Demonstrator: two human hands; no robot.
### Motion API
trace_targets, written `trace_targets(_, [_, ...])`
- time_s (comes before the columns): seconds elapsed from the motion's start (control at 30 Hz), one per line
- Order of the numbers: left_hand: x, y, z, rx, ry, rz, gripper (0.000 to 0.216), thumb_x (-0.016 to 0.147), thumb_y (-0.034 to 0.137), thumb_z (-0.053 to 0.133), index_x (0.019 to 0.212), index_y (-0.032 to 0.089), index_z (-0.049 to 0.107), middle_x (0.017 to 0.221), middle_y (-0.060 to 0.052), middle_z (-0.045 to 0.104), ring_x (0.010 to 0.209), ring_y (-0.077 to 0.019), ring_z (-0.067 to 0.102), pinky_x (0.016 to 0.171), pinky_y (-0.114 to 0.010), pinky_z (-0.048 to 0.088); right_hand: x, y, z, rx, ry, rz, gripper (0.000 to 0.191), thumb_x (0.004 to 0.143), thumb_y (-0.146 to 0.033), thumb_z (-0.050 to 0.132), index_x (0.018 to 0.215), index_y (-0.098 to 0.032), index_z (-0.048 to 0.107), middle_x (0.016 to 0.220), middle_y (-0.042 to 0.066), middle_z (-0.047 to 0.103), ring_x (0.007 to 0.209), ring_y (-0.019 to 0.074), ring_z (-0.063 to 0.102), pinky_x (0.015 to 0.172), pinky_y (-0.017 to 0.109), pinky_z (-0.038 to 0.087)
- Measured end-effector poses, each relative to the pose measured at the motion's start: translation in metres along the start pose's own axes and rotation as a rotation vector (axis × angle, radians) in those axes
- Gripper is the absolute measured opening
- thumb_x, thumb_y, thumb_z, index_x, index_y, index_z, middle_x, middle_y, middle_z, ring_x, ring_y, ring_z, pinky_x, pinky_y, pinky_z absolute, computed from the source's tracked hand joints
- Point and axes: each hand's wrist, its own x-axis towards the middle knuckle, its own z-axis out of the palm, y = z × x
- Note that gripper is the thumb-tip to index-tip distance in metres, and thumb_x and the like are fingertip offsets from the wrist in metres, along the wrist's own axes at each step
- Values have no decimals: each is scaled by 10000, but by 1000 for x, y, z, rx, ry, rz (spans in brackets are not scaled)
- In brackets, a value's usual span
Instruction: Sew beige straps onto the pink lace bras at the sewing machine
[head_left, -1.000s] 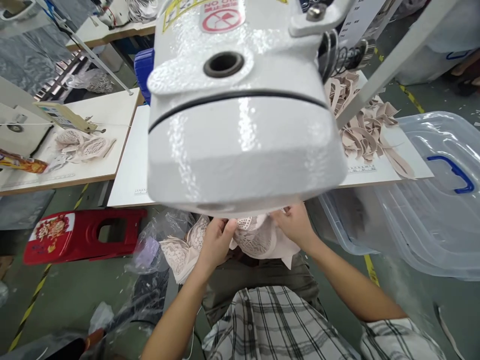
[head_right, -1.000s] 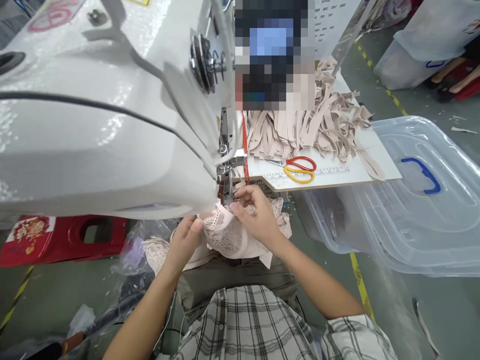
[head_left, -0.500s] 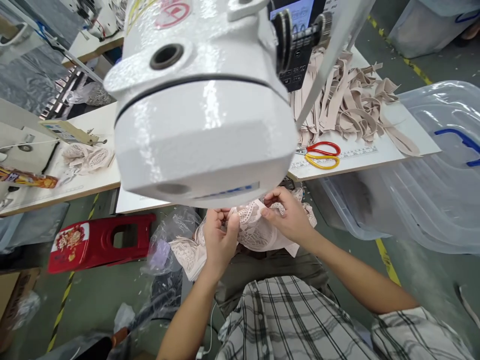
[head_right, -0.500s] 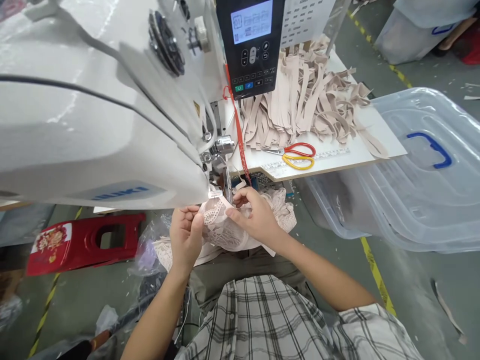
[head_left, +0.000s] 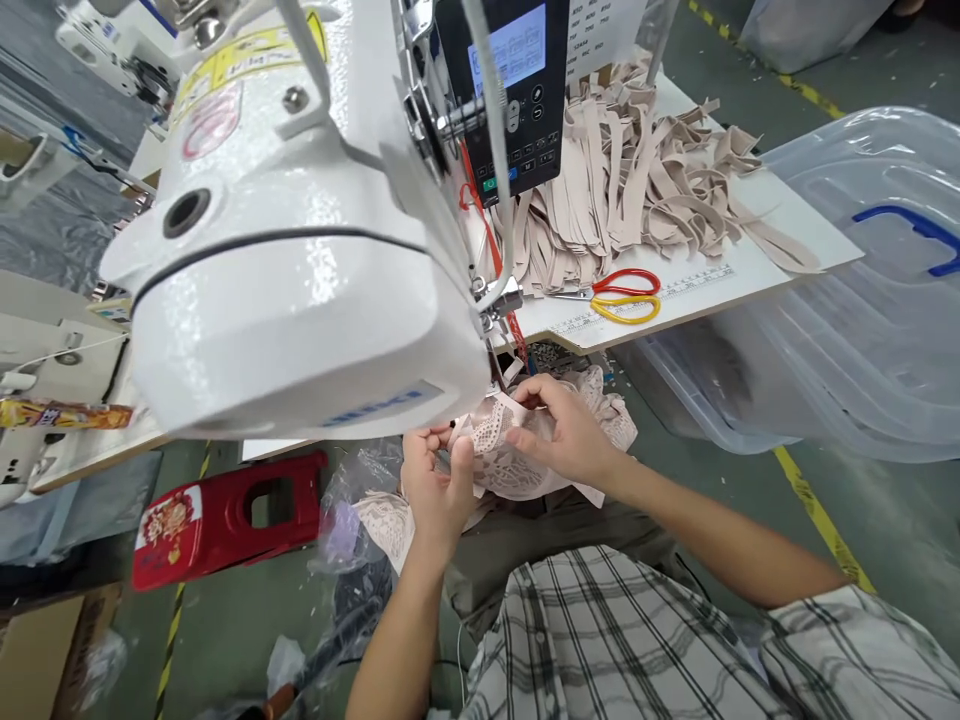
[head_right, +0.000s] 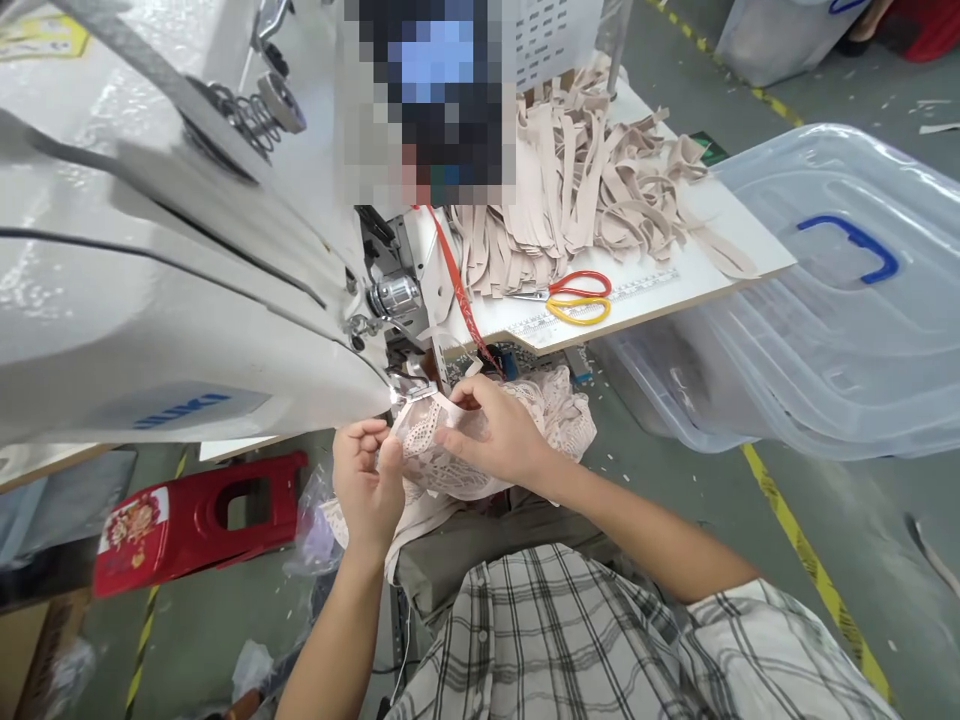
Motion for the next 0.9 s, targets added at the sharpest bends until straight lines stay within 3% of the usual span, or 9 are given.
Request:
trace_targets(0.2, [-2,3,0,-65,-11,4,389,900,565,589,995,190,553,729,11,619,609,-133,616,591,-239,483,3,-4,11,200,61,123,342,776,-450,695,926,-230,480,858,2,554,735,150,552,674,296,482])
trace_targets(0.33, [-17,8,-2,-229,-91,-54,425,918,610,561,1010,197,530,696,18,596,552,-124,588,527,-226,465,-4,-6,7,450,-46,337,321,804,-503,686,878,-225,544,816,-6,591,717,146,581,630,273,499])
trace_targets(0.47, [-33,14,-7,-405,-268,-129,402,934,606,547,972,206,545,640,21,601,541,-135,590,532,-242,487,-26,-6,-9,531,-125,451,333,799,-522,729,916,-212,694,880,17,701,774,167,645,707,298,529])
trace_targets(0.57, [-38,17,-5,-493,-425,-253,502,913,680,517,922,190,628,741,-53,697,669,-185,674,644,-312,565,-44,-14,-15,511,-147,500,361,768,-565,741,845,-213,725,817,19,709,747,180,648,707,319,528])
trace_targets(0.67, [-37,22,0,-693,-679,-430,659,884,771,444,920,171,715,845,-119,737,842,-258,718,796,-412,593,-57,-23,-13,405,-252,458,368,787,-584,715,798,-216,723,783,24,700,750,189,650,702,320,525])
trace_targets(0.73, [-31,26,-3,-825,-760,-519,639,874,753,477,930,172,738,815,-115,728,869,-279,720,820,-443,591,-62,-21,-9,251,-362,367,366,855,-575,648,853,-217,727,809,35,710,764,192,656,700,317,521])
trace_targets(0.8, [-19,27,-21,-853,-653,-534,536,846,701,575,873,192,742,724,-82,693,803,-267,708,794,-460,592,-65,-10,-6,4,-435,216,366,928,-541,555,928,-213,717,855,56,722,785,200,659,711,325,515])
trace_targets(0.9, [3,19,-65,-593,-313,-386,481,850,685,598,693,243,704,495,-19,519,572,-209,596,618,-450,556,-71,12,-12,-375,-525,4,372,991,-452,441,874,-203,690,829,79,715,742,197,637,693,328,499])
